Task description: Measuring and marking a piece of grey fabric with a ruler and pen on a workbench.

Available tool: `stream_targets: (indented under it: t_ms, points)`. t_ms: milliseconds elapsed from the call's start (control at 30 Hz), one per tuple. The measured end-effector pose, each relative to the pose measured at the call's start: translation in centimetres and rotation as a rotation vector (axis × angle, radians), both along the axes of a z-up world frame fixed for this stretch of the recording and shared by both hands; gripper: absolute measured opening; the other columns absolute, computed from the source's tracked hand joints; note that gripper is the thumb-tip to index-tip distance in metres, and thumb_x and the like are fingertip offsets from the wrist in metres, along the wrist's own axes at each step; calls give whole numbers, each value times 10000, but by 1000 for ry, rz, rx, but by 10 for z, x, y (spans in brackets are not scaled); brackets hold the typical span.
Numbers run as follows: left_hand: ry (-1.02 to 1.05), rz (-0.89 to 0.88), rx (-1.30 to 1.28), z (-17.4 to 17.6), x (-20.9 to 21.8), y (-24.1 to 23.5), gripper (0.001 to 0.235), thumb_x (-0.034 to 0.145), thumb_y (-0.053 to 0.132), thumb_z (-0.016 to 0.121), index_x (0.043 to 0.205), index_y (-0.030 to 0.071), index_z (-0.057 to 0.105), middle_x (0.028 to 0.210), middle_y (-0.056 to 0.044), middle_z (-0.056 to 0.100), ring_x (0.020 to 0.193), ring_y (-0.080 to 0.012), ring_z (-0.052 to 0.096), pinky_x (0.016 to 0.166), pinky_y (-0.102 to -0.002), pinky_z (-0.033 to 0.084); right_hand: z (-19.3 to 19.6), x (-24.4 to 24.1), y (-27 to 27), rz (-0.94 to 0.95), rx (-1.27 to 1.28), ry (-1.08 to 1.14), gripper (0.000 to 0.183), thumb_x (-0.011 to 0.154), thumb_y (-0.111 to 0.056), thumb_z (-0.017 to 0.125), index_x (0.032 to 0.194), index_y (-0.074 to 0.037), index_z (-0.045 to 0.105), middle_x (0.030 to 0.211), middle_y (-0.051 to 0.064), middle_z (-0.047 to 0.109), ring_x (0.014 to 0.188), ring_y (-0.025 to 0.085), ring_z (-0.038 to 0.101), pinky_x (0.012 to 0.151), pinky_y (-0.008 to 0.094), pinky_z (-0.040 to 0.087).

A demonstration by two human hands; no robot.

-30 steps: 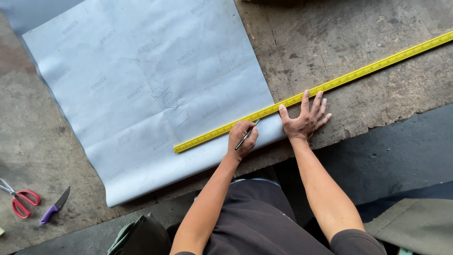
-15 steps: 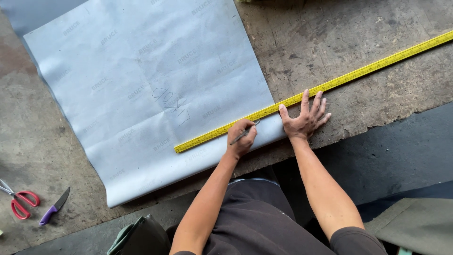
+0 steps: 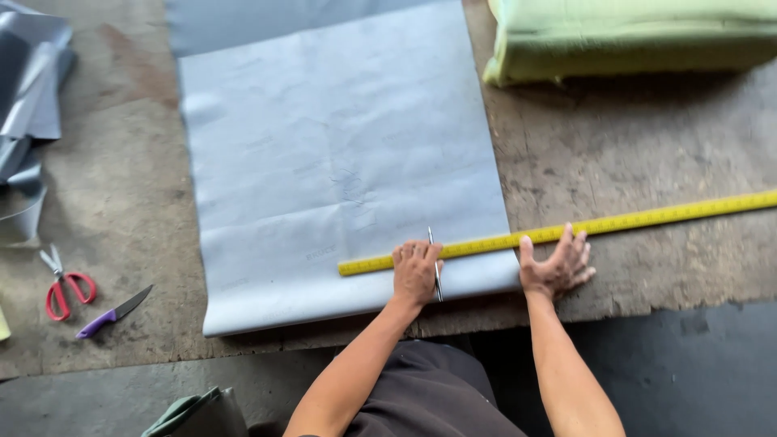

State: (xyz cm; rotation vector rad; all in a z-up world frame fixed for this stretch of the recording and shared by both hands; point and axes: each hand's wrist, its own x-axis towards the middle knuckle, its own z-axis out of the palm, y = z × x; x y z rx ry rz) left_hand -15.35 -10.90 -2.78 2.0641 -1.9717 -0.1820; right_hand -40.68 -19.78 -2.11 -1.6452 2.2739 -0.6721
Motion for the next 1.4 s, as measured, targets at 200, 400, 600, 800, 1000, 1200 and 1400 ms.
stream_targets:
  t_ms: [200, 400, 600, 800, 1000, 1200, 1400]
  points:
    - [154, -10, 66, -10, 24, 0, 170, 946, 110, 611, 1107, 159, 586, 961, -79, 529, 841, -364, 672, 782, -438, 523, -3, 0, 5, -92, -97, -130, 781, 933, -612, 568, 1612, -286, 361, 1647, 95, 374, 1524, 332, 314, 1202, 645, 90]
    - [239, 67, -51, 19, 82, 21, 461, 729, 124, 721, 1180, 203, 668, 1000, -95, 539, 716, -421, 695, 731, -538, 586, -16, -5, 2, -90, -94, -126, 655, 989, -648, 485, 1539, -296, 431, 1549, 89, 448, 1496, 302, 340, 1198, 600, 71]
    - [-50, 297, -372, 38, 228, 18, 278, 766, 318, 841, 1010, 225, 746, 927, -40, 618, 885, -299, 670, 876, -422, 528, -14, -10, 4, -37, -85, -134, 580, 995, -531, 626, 1466, -217, 498, 1471, 117, 490, 1423, 348, 424, 1191, 605, 164]
    - [-183, 819, -497, 56, 350, 87, 209, 927, 339, 776, 820, 220, 643, 1192, -34, 589, 1219, -317, 573, 1019, -464, 426, -34, -13, 48, -27, 54, -83, 687, 927, -572, 793, 1444, -146, 642, 1279, 124, 667, 1224, 354, 620, 1037, 502, 456]
    - [377, 1195, 305, 107, 355, 201, 470, 1077, 418, 473, 1438, 142, 594, 1382, -185, 636, 1234, -452, 617, 1015, -578, 479, 25, 32, 68, -322, 550, -242, 825, 900, -631, 762, 1490, -77, 601, 1403, 151, 653, 1273, 399, 581, 1084, 524, 424]
    - [454, 1305, 557, 103, 327, 253, 477, 989, 625, 565, 1161, 181, 585, 1279, -166, 540, 1023, -455, 678, 892, -527, 550, 21, 57, 69, -488, 301, -500, 731, 950, -352, 905, 1409, 5, 461, 1334, 273, 556, 806, 444, 720, 613, 477, 655]
    - [675, 1435, 476, 99, 330, 258, 659, 985, 549, 613, 1476, 171, 390, 1414, -244, 534, 1167, -452, 654, 975, -532, 543, 23, 59, 60, -590, 321, -443, 556, 936, -210, 876, 1364, -50, 560, 1266, 206, 638, 785, 358, 733, 673, 468, 638]
